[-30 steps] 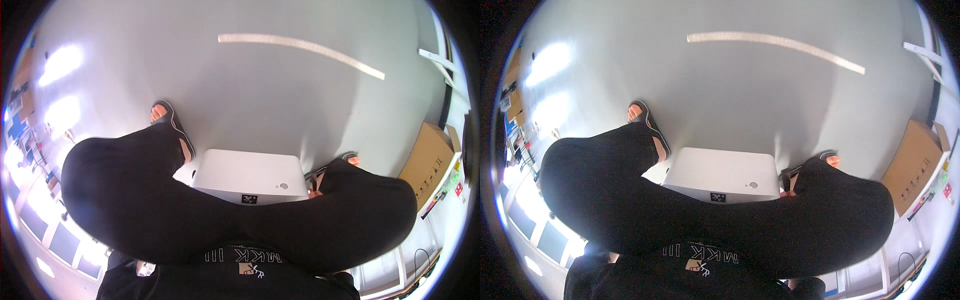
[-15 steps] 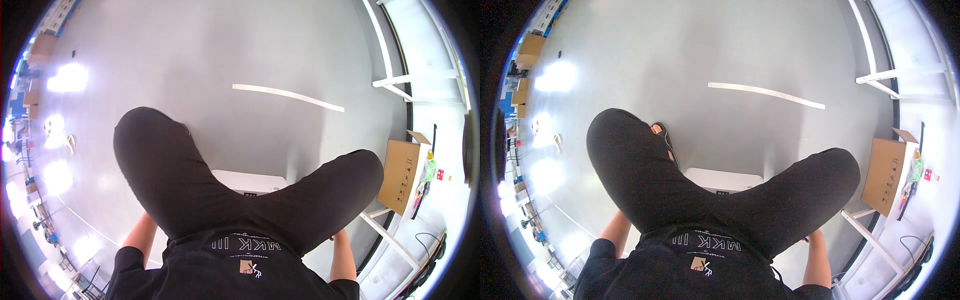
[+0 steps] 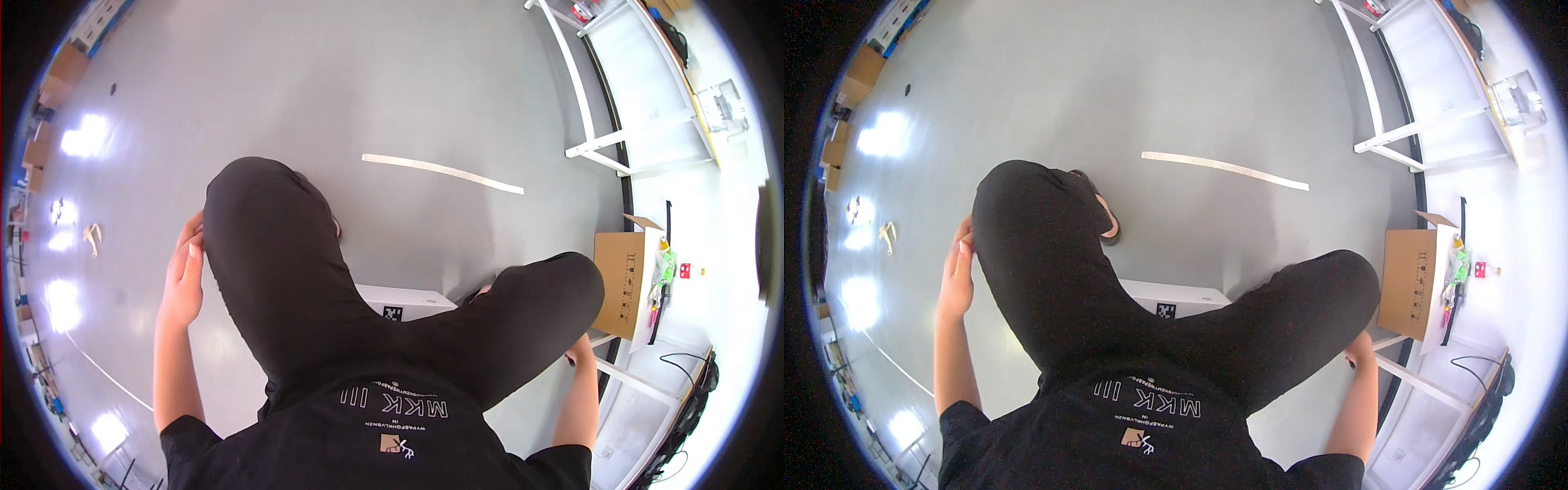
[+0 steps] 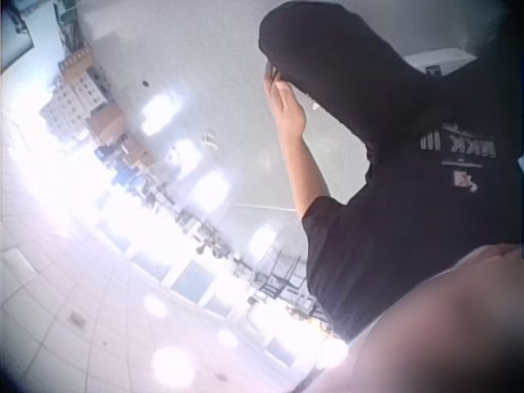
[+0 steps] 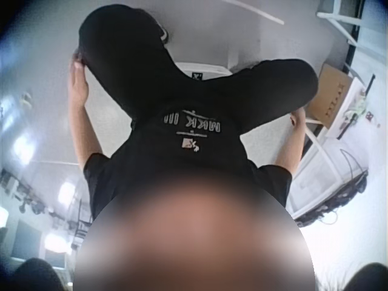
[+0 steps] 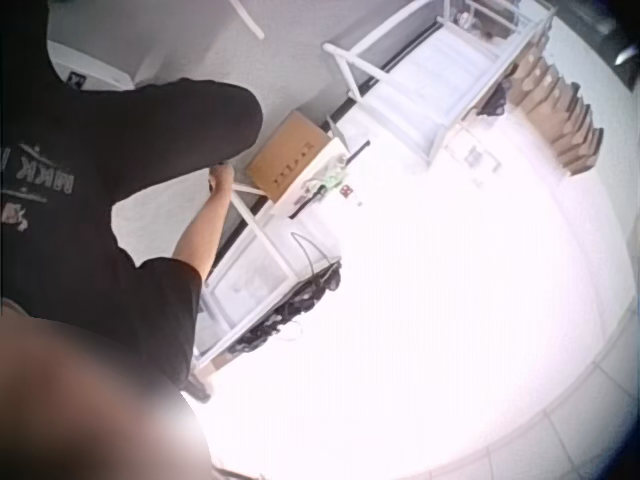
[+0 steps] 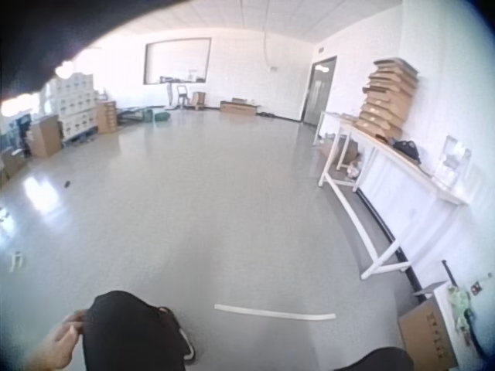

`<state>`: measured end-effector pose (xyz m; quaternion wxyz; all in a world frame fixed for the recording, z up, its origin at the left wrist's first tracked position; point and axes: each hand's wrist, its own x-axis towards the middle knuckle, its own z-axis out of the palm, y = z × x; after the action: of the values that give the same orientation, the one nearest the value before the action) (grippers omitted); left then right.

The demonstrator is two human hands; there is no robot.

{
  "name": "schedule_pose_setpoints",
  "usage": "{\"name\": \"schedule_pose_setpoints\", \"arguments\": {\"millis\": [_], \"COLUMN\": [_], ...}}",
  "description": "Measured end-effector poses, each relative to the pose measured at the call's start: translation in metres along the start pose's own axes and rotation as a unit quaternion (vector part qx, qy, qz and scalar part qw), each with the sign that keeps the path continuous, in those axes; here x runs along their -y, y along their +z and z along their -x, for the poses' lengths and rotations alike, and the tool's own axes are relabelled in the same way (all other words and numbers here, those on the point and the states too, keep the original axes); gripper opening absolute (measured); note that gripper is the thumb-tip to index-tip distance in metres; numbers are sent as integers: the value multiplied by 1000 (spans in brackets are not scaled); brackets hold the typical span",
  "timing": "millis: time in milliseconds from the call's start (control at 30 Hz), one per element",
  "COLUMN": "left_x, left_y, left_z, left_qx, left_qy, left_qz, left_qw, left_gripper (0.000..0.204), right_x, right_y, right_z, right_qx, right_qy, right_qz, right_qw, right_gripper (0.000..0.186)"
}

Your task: Scraping tape and adhesive residue from a floor using a putty knife while seated on a stool.

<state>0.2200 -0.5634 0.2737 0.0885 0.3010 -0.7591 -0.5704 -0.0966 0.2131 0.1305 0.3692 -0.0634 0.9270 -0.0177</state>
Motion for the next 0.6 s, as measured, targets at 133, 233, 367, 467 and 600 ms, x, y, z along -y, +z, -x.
{"name": "schedule_pose_setpoints", "arguments": {"millis": [133, 233, 367, 467, 600], "left_x": [0, 12, 59, 58, -33], "left_y": [-21, -29, -9, 22, 101], "left_z": [-23, -73, -134, -176, -185], "left_qx": [-3, -9, 103, 280, 225], "left_qy": [-31, -67, 55, -311, -55], "left_qz": [-148, -7, -342, 416, -71], "left_qw": [988, 998, 932, 807, 970], "left_gripper": [67, 67, 44, 37, 42], "right_x": [84, 111, 131, 169, 171], "right_y": [-31, -126, -135, -131, -173], "right_z": [12, -70, -105, -131, -226], "right_qx": [-228, -193, -123, -57, -51], "right_qy": [-168, -88, -2, 51, 29], "right_qz": [-71, -28, 27, 63, 168], "right_qw": [956, 977, 992, 995, 984], "right_gripper": [32, 32, 33, 35, 36]}}
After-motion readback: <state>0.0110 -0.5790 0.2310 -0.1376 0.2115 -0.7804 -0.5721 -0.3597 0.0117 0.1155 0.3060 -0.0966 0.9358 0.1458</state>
